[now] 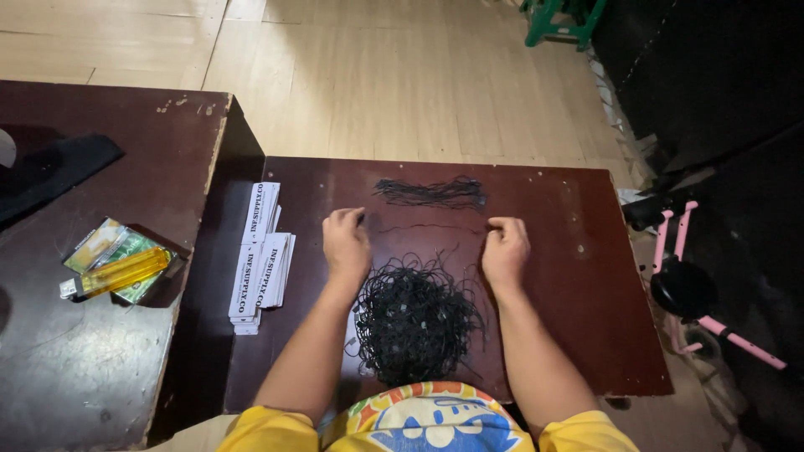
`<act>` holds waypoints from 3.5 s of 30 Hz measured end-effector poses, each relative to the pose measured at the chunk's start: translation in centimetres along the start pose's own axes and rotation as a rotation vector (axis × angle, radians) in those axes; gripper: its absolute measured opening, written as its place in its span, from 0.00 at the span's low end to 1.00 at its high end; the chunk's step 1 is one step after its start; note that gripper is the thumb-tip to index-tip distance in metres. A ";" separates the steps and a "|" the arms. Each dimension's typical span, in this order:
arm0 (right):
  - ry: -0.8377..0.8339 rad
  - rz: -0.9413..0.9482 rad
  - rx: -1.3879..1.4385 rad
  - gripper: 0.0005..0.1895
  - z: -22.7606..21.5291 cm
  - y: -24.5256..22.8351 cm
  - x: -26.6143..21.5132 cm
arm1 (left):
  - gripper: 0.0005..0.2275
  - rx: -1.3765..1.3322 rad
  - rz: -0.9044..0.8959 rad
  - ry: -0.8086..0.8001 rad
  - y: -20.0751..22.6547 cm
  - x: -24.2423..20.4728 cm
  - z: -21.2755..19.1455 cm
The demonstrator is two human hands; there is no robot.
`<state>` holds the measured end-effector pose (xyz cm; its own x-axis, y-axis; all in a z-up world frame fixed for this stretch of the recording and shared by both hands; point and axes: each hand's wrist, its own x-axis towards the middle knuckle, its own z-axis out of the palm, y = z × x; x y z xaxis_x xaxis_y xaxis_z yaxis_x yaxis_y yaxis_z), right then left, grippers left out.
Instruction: Organizing and straightening thin black hairnets from a pile onto a table surface.
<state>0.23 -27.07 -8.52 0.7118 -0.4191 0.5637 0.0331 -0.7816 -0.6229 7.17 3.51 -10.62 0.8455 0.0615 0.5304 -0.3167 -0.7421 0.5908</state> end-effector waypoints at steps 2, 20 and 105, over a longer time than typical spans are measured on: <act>0.027 0.025 0.028 0.12 0.1 0.2 -0.2 | 0.13 -0.006 0.012 -0.012 0.5 0.0 -0.7; -0.114 -0.367 -0.162 0.11 -0.6 0.5 -1.2 | 0.17 0.413 0.247 -0.244 6.7 -2.5 -3.0; -0.607 -0.466 -0.352 0.25 4.3 3.3 9.6 | 0.09 0.301 0.256 -0.280 2.0 7.8 2.8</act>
<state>10.19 -31.72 -7.52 0.9367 0.2247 0.2685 0.2679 -0.9538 -0.1363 14.35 0.65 -7.02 0.8530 -0.2997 0.4273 -0.4262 -0.8726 0.2387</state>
